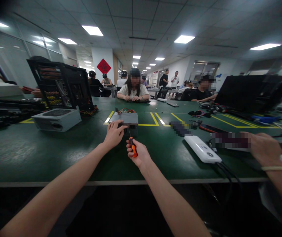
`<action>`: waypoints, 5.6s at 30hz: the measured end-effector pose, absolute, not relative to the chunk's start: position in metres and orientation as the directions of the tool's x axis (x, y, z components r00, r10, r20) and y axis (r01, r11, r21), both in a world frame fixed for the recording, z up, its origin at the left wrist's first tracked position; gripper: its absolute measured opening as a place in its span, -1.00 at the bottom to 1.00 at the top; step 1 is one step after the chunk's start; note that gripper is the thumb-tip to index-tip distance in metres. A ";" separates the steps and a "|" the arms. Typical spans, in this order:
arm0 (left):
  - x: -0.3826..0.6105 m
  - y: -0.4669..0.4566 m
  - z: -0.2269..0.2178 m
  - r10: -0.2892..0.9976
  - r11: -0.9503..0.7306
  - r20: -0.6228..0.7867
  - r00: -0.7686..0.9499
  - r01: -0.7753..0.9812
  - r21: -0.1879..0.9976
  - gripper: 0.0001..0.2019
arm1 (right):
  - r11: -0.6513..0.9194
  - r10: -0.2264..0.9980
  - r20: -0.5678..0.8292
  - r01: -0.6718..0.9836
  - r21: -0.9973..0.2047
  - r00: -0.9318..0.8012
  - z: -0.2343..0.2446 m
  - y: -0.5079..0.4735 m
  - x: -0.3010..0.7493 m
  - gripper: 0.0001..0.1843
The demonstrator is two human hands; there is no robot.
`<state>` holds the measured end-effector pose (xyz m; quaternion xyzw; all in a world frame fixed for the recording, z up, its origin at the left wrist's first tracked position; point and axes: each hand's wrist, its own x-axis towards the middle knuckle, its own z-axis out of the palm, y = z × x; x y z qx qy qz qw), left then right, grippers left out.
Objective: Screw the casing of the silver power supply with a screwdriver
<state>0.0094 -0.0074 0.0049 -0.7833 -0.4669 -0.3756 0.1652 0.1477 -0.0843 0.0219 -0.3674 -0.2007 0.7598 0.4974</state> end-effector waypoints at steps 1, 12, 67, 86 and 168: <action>0.009 -0.008 0.005 0.606 -0.508 0.744 0.281 0.857 0.089 -0.68 | -0.423 0.904 -0.357 -0.607 -0.673 -0.235 0.022 -0.085 0.148 -0.75; 0.009 -0.010 0.008 0.563 -0.532 0.777 0.283 0.843 0.078 -0.68 | -0.321 0.946 -0.247 -0.694 -0.645 -0.208 0.015 -0.107 0.163 -0.74; 0.028 -0.008 0.023 0.954 0.124 0.006 0.300 -0.411 0.903 -0.94 | -0.023 0.998 0.007 -0.433 -0.901 -0.066 0.004 -0.129 0.150 -0.68; 0.025 -0.011 0.022 0.920 0.240 -0.032 0.392 -0.497 0.834 -0.95 | 0.142 0.986 0.106 -0.330 -0.933 0.126 -0.008 -0.125 0.142 -0.71; 0.032 -0.004 -0.004 0.929 -0.229 0.156 0.336 0.191 0.955 -0.64 | -0.030 0.958 -0.202 -0.634 -0.773 0.201 0.007 -0.102 0.160 -0.89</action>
